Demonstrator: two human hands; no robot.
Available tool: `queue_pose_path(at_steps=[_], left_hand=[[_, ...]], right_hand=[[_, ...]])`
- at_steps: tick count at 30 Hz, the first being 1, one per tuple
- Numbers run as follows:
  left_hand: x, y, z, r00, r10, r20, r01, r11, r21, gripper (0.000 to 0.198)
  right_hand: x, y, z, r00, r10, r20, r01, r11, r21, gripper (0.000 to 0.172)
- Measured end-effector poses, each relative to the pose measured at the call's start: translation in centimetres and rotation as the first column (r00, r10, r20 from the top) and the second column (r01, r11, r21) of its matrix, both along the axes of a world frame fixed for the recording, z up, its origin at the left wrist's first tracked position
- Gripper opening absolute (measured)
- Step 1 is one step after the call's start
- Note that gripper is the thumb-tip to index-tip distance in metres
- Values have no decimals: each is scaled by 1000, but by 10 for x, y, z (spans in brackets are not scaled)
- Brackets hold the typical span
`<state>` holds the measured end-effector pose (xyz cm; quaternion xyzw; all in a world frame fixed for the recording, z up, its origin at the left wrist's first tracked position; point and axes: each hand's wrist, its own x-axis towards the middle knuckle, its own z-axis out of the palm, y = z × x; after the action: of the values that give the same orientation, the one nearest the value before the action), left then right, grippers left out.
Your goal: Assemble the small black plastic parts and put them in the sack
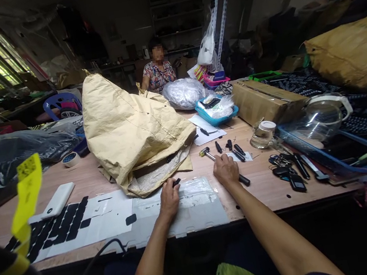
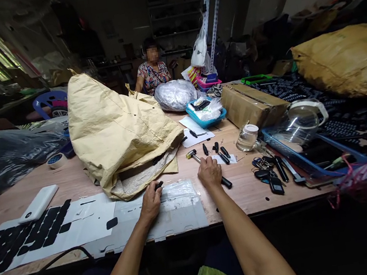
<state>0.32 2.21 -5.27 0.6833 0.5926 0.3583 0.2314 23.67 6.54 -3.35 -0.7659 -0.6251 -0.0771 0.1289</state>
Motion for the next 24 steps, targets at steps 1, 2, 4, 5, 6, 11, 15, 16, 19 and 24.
queue_pose_path(at_steps=[1, 2, 4, 5, 6, 11, 15, 16, 19, 24], left_hand=[[0, 1, -1, 1000, 4, 25, -4, 1000, 9, 11], [0, 1, -1, 999, 2, 50, -3, 1000, 23, 12], [-1, 4, 0, 996, -10, 89, 4, 998, 61, 15], [-2, 4, 2, 995, -11, 101, 4, 997, 76, 16], [-2, 3, 4, 994, -8, 108, -1, 996, 84, 16], [1, -36, 36, 981, -76, 180, 68, 997, 48, 23], [18, -100, 53, 864, -422, 276, 454, 889, -63, 30], [22, -115, 50, 810, -499, 307, 556, 820, -135, 29], [31, -144, 24, 756, -532, 381, 653, 649, -390, 19], [12, -145, -46, 926, -336, 173, 364, 668, -649, 18]], right_hand=[[0, 0, 0, 1000, 0, 1, 0, 1000, 5, 32], [0, 0, -1, 1000, 1, 2, -1, 1000, 8, 32], [-1, 1, -1, 1000, 7, 1, -7, 1000, 4, 32], [-1, 1, -1, 1000, 10, -1, -10, 1000, -2, 32], [-2, 2, 0, 1000, 9, -6, -9, 1000, -11, 33], [-6, 1, 7, 999, -10, -35, 8, 998, -56, 33], [-9, 1, 10, 998, -14, -58, 10, 997, -74, 33], [-10, 2, 10, 998, -15, -64, 10, 997, -74, 33], [-11, 3, 9, 997, -18, -74, 13, 997, -72, 33], [-14, 6, 7, 996, -15, -86, 10, 998, -59, 32]])
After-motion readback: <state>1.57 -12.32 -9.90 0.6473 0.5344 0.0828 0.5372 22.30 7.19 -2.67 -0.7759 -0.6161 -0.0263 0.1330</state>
